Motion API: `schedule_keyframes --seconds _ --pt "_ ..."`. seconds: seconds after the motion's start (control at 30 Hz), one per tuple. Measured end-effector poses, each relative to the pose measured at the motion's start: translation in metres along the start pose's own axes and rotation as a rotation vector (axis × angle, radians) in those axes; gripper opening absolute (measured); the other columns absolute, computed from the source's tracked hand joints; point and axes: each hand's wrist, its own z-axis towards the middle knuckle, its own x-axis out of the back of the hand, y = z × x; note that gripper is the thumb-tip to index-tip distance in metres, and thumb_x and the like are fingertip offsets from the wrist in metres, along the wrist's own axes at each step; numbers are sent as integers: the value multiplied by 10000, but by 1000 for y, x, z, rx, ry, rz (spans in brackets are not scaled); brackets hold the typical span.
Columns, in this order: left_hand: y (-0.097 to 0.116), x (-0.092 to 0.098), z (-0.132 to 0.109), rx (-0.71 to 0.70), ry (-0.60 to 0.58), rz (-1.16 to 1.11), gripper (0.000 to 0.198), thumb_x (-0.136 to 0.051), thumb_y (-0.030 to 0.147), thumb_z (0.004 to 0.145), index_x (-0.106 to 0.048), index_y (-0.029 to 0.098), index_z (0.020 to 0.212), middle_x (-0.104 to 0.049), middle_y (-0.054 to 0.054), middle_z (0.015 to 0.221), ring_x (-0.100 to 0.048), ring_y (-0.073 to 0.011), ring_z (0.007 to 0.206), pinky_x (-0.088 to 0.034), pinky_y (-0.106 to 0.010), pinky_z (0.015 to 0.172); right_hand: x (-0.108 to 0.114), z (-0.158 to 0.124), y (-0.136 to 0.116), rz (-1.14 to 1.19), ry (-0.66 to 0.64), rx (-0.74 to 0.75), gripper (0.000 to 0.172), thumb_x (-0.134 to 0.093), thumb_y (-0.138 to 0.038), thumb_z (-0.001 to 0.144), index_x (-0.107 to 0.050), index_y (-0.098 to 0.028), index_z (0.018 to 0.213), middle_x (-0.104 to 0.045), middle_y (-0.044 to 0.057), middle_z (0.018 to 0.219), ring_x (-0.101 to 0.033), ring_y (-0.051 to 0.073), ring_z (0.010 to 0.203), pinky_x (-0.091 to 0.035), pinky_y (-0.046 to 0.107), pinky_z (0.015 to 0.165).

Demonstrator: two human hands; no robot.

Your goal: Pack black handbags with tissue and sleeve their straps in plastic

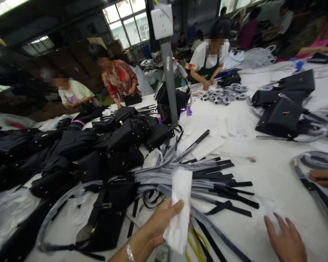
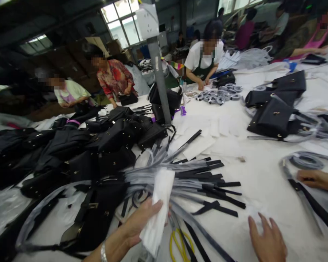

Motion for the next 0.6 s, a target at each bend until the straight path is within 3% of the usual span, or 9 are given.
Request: schedule_keyframes --seconds 0.07,0.1,0.17,0.23,0.3,0.43,0.6 --pt "-16 9 -28 5 -1 11 558 -864 479 685 -644 113 1045 -729 -93 875 -651 -150 684 -534 -252 663 29 -2 -57 173 -120 40 820 -379 -702 834 -543 -138 1406 -473 184 1497 -389 415 1401 -337 569 1149" --pt "-23 14 -40 12 -9 22 585 -873 479 670 -637 116 1063 -731 -97 905 -650 -153 701 -530 -254 670 43 -9 -93 296 -226 63 733 -414 -688 869 -527 -227 1427 -511 110 1484 -401 367 1406 -333 540 1159" --pt "-33 25 -62 27 -43 62 627 -878 483 654 -636 113 1098 -731 -111 970 -648 -161 734 -517 -252 677 63 -33 -171 587 -433 231 592 -407 -604 958 -518 -269 1433 -506 39 1499 -362 291 1438 -234 483 1210" --pt "-40 41 -82 33 -86 97 649 -870 486 661 -641 108 1135 -726 -125 1031 -650 -176 782 -508 -256 699 72 -66 -243 821 -676 449 549 -364 -558 1007 -506 -258 1444 -480 27 1520 -369 257 1436 -234 454 1214" --pt "-43 62 -101 26 -128 106 664 -860 481 676 -642 108 1181 -720 -129 1065 -652 -193 836 -500 -262 731 72 -103 -297 846 -907 570 559 -349 -573 1015 -529 -245 1430 -500 35 1504 -390 257 1422 -245 460 1211" --pt "-45 119 -142 21 -175 83 677 -854 485 679 -652 118 1211 -719 -127 1049 -645 -194 820 -487 -273 739 59 -181 -359 720 -1147 586 519 -424 -589 991 -679 -234 1272 -639 69 1354 -540 289 1288 -332 499 1167" --pt "-50 195 -193 70 -249 7 714 -872 558 611 -679 148 1163 -707 -111 1001 -653 -226 820 -491 -396 869 38 -273 -399 659 -1279 556 451 -498 -575 959 -772 -231 1057 -723 79 1192 -628 307 1164 -427 477 1105"
